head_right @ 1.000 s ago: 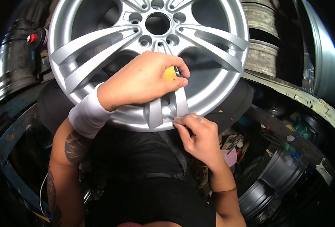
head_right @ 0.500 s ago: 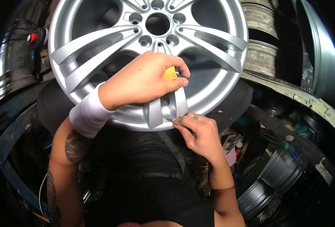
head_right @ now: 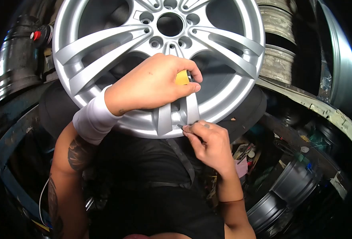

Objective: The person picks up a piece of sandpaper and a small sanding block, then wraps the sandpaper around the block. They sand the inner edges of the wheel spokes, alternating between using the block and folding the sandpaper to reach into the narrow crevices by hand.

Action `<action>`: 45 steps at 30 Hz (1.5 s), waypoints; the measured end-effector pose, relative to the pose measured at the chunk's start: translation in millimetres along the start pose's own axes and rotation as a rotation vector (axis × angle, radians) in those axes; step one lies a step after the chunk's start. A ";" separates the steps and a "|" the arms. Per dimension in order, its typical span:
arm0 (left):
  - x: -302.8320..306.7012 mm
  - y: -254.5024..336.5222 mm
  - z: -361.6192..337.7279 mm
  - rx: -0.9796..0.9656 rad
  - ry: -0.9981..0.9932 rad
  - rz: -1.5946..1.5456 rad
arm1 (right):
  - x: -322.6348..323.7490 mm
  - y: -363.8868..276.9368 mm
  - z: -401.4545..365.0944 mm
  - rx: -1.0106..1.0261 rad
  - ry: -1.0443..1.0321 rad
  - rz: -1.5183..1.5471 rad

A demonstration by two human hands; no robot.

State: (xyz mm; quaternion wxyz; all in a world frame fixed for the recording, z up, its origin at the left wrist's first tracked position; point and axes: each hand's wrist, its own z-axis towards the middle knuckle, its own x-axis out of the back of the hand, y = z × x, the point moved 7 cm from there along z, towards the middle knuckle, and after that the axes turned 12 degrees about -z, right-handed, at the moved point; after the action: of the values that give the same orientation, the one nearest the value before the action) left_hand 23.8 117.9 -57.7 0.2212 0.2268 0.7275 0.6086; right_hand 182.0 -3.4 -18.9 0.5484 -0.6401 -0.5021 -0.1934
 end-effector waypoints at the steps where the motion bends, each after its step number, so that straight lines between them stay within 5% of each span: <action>1: -1.2 -2.1 -0.4 -0.002 -0.001 -0.008 | -2.6 -3.9 -1.1 0.009 -0.023 0.007; 11: -0.6 0.8 2.4 0.027 -0.009 -0.003 | 2.9 -10.8 2.7 -0.247 -0.117 -0.023; 28: 0.4 1.5 2.0 -0.034 0.016 0.005 | 4.2 -33.7 5.9 0.054 -0.043 -0.314; 45: -1.7 2.7 3.7 -0.028 -0.001 -0.004 | -4.9 -37.0 4.2 0.117 -0.059 -0.386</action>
State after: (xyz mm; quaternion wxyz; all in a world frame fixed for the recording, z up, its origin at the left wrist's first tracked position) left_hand 27.5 120.2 -55.5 0.2259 0.2226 0.7194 0.6180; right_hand 147.0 -5.7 -5.3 0.5224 -0.5044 -0.6418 -0.2467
